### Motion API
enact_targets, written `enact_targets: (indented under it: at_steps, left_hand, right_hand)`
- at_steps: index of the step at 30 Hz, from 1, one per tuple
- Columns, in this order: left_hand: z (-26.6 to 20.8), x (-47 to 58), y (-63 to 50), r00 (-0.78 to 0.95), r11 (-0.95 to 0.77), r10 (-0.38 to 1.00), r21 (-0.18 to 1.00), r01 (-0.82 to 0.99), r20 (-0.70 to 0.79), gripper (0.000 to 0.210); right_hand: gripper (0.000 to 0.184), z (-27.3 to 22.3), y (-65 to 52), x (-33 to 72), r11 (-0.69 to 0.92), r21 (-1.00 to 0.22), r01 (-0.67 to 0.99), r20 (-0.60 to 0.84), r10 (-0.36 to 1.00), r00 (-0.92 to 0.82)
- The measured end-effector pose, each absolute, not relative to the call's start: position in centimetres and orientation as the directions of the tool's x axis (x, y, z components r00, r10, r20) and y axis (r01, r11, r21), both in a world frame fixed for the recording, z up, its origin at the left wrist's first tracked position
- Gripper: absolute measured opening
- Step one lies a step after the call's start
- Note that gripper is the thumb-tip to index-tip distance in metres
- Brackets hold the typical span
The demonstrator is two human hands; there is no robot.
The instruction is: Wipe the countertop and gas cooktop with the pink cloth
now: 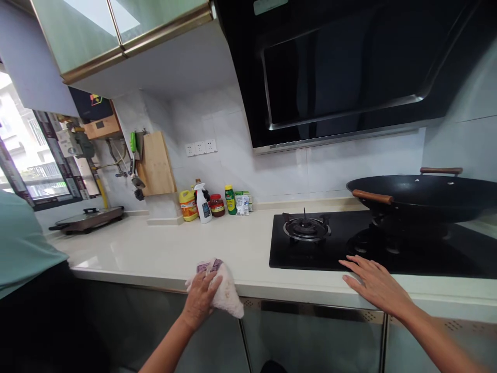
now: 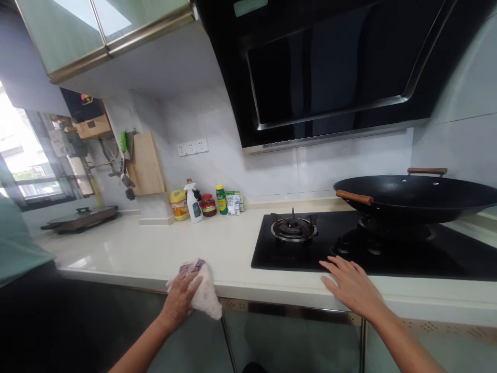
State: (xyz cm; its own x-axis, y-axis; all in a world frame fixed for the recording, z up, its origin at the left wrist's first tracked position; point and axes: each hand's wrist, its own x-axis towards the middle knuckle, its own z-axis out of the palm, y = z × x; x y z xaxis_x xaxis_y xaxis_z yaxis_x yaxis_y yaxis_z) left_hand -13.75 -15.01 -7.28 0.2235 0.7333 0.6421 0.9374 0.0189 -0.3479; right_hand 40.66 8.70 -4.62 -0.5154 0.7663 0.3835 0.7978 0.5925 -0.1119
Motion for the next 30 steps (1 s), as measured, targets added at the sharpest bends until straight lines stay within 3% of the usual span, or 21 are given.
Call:
enact_targets:
  at_steps: [7, 14, 24, 30]
  left_hand:
    - [-5.1, -18.0, -17.3, 0.031, 0.177, 0.802, -0.286, 0.942, 0.597, 0.071]
    - [-4.1, -11.8, -16.1, -0.002, 0.274, 0.762, -0.319, 0.907, 0.647, 0.067]
    - [-6.5, 4.1, -9.4, 0.099, 0.146, 0.762, -0.319, 0.936, 0.640, 0.076]
    - [-6.7, 16.3, -4.6, 0.282, -0.017, 0.705, -0.383, 0.924, 0.651, 0.047]
  right_hand:
    - [0.062, -4.3, 8.4, 40.4, 0.593, -0.105, 0.798, 0.401, 0.760, -0.512]
    - [0.061, -4.1, 8.1, 40.0, 0.587, -0.106, 0.803, 0.441, 0.751, -0.491]
    - [0.059, -3.8, 7.8, 39.9, 0.600, -0.142, 0.787, 0.466, 0.742, -0.482]
    - [0.056, -4.5, 8.0, 40.0, 0.611, -0.140, 0.779, 0.508, 0.719, -0.474]
